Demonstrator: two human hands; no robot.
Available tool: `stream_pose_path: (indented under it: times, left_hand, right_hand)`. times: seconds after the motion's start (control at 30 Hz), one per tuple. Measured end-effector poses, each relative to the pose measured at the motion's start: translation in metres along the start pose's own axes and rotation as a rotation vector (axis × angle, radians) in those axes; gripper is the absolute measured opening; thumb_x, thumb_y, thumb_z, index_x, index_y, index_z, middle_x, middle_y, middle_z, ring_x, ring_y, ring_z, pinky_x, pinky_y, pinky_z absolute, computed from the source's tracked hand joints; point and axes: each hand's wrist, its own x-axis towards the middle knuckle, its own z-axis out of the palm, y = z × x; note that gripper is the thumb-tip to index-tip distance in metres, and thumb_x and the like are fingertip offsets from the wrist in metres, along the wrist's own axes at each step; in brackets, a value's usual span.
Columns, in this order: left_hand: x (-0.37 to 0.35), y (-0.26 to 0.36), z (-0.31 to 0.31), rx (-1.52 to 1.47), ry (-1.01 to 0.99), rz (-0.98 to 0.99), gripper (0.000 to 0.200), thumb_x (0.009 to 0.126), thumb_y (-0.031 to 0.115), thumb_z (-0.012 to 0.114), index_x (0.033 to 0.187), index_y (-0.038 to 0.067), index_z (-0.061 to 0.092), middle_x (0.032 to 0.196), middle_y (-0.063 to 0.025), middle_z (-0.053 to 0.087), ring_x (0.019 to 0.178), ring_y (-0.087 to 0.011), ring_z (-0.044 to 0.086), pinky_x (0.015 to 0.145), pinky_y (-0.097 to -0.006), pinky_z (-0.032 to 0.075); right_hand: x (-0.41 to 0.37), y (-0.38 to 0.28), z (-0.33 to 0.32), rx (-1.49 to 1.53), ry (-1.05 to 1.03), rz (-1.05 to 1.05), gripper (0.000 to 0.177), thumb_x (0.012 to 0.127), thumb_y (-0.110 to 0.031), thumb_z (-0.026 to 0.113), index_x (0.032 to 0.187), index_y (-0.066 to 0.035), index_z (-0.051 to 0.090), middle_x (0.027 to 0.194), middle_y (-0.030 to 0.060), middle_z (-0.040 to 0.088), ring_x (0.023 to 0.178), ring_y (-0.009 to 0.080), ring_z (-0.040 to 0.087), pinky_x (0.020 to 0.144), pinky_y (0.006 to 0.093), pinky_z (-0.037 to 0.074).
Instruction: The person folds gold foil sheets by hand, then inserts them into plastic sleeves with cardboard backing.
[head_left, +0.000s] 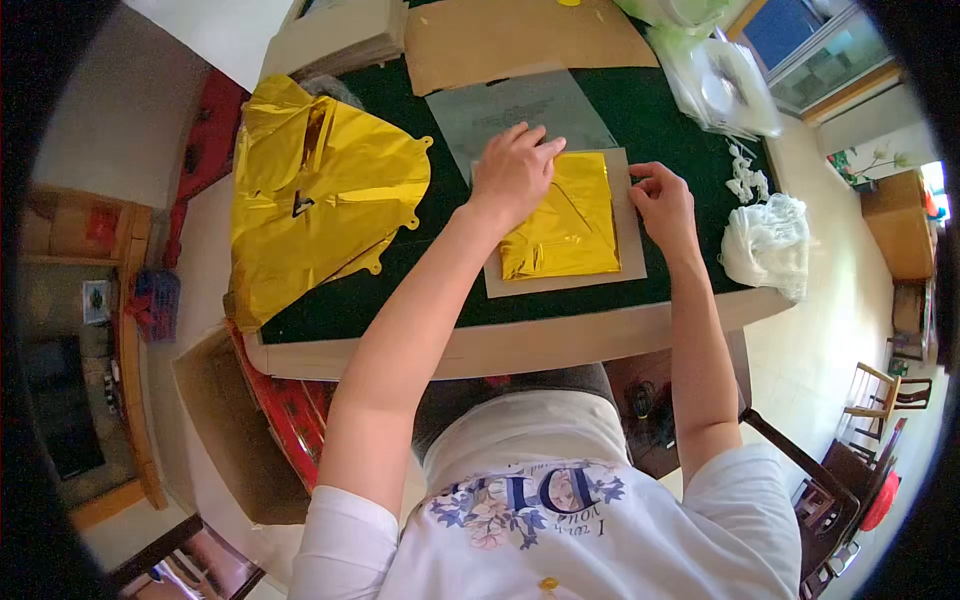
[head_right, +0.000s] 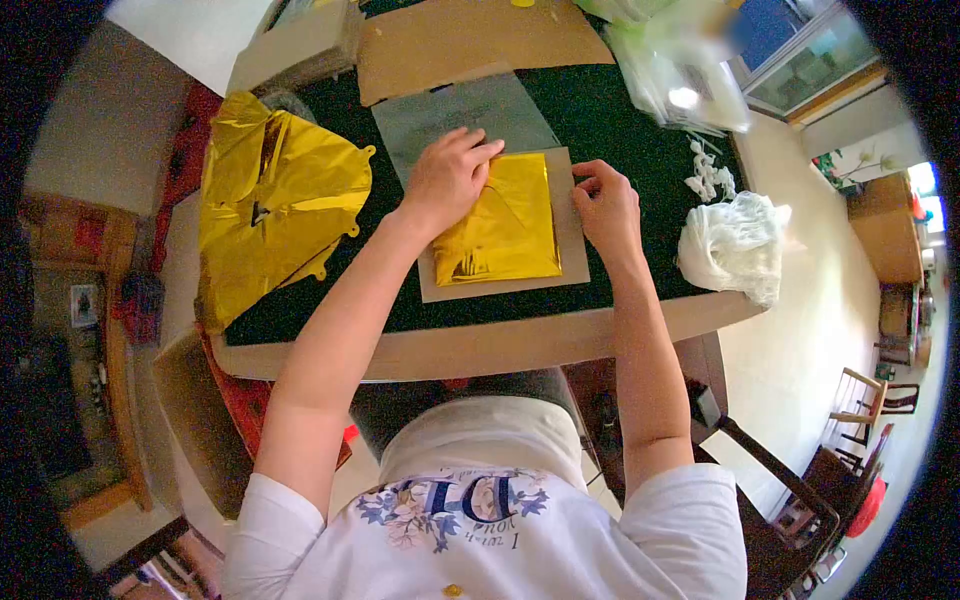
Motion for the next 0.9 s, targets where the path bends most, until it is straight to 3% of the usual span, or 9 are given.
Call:
stream_pose_path:
  times: [0.07, 0.17, 0.27, 0.37, 0.47, 0.57, 0.67, 0.77, 0.9]
  left_hand:
    - [-0.001, 0.002, -0.001, -0.006, 0.007, -0.007, 0.028, 0.09, 0.016, 0.054, 0.115, 0.013, 0.066, 0.121, -0.0144, 0.062, 0.117, -0.0331, 0.055, 0.099, -0.043, 0.045]
    - [-0.003, 0.003, -0.002, 0.002, 0.02, -0.005, 0.027, 0.091, 0.016, 0.054, 0.115, 0.013, 0.066, 0.121, -0.0143, 0.062, 0.117, -0.033, 0.055, 0.099, -0.043, 0.045]
    - [-0.005, 0.003, -0.001, 0.016, 0.045, -0.001, 0.027, 0.09, 0.017, 0.055, 0.115, 0.014, 0.066, 0.121, -0.0139, 0.062, 0.117, -0.0326, 0.055, 0.098, -0.0427, 0.045]
    - [-0.005, 0.004, -0.001, 0.011, 0.068, -0.005, 0.028, 0.089, 0.017, 0.056, 0.115, 0.014, 0.067, 0.12, -0.0135, 0.063, 0.116, -0.0322, 0.056, 0.096, -0.0425, 0.046]
    - [0.003, 0.007, 0.001, 0.021, 0.066, -0.007, 0.027, 0.089, 0.018, 0.057, 0.113, 0.014, 0.067, 0.119, -0.0131, 0.063, 0.114, -0.0314, 0.056, 0.095, -0.0425, 0.047]
    - [0.011, 0.011, 0.003, 0.04, 0.045, -0.013, 0.026, 0.089, 0.019, 0.057, 0.112, 0.015, 0.068, 0.118, -0.0128, 0.063, 0.113, -0.0304, 0.057, 0.094, -0.0427, 0.047]
    - [0.012, 0.011, 0.009, 0.06, 0.068, 0.001, 0.026, 0.089, 0.019, 0.056, 0.111, 0.015, 0.069, 0.117, -0.0125, 0.064, 0.113, -0.0298, 0.057, 0.093, -0.0432, 0.047]
    - [0.01, 0.012, 0.011, 0.041, 0.062, -0.011, 0.026, 0.089, 0.019, 0.055, 0.111, 0.015, 0.069, 0.118, -0.0123, 0.063, 0.114, -0.0297, 0.056, 0.093, -0.0438, 0.047]
    - [0.011, 0.014, 0.01, 0.023, 0.053, -0.034, 0.026, 0.09, 0.02, 0.055, 0.111, 0.014, 0.069, 0.119, -0.0127, 0.063, 0.114, -0.0299, 0.056, 0.094, -0.0442, 0.047]
  right_hand:
    - [0.001, -0.004, 0.0, -0.023, -0.006, 0.007, 0.03, 0.077, -0.003, 0.063, 0.107, -0.004, 0.068, 0.074, 0.0041, 0.065, 0.066, 0.0099, 0.058, 0.062, 0.0247, 0.047]
    - [0.001, -0.009, -0.002, -0.044, -0.032, 0.029, 0.027, 0.078, -0.007, 0.062, 0.104, -0.005, 0.069, 0.083, 0.0124, 0.069, 0.078, 0.026, 0.067, 0.07, 0.0351, 0.052]
    - [0.002, -0.008, 0.001, -0.056, -0.016, 0.012, 0.031, 0.077, -0.005, 0.064, 0.108, -0.005, 0.069, 0.073, 0.0044, 0.065, 0.065, 0.0101, 0.058, 0.062, 0.0252, 0.047]
    - [0.002, -0.008, 0.002, -0.076, -0.022, 0.001, 0.032, 0.077, -0.006, 0.064, 0.109, -0.007, 0.069, 0.073, 0.0039, 0.065, 0.064, 0.0101, 0.057, 0.062, 0.0255, 0.047]
    - [-0.002, -0.016, 0.004, -0.026, 0.019, 0.037, 0.028, 0.079, -0.008, 0.063, 0.105, -0.008, 0.07, 0.084, 0.012, 0.069, 0.078, 0.0261, 0.067, 0.071, 0.0358, 0.052]
    - [-0.002, -0.013, 0.005, -0.041, 0.009, -0.008, 0.035, 0.077, -0.006, 0.064, 0.111, -0.01, 0.07, 0.073, 0.0034, 0.066, 0.063, 0.0098, 0.057, 0.062, 0.0263, 0.048]
    - [-0.002, -0.014, 0.003, -0.081, -0.008, 0.007, 0.037, 0.078, -0.006, 0.064, 0.113, -0.012, 0.069, 0.074, 0.0035, 0.066, 0.063, 0.0096, 0.057, 0.062, 0.0253, 0.048]
    - [-0.004, -0.018, -0.001, -0.03, -0.022, 0.04, 0.035, 0.076, -0.01, 0.061, 0.11, -0.012, 0.069, 0.077, 0.0103, 0.069, 0.071, 0.0241, 0.068, 0.068, 0.0342, 0.052]
    - [-0.004, -0.017, 0.0, 0.0, 0.007, 0.022, 0.037, 0.076, -0.01, 0.061, 0.112, -0.015, 0.068, 0.076, 0.0096, 0.069, 0.071, 0.0225, 0.067, 0.067, 0.033, 0.052]
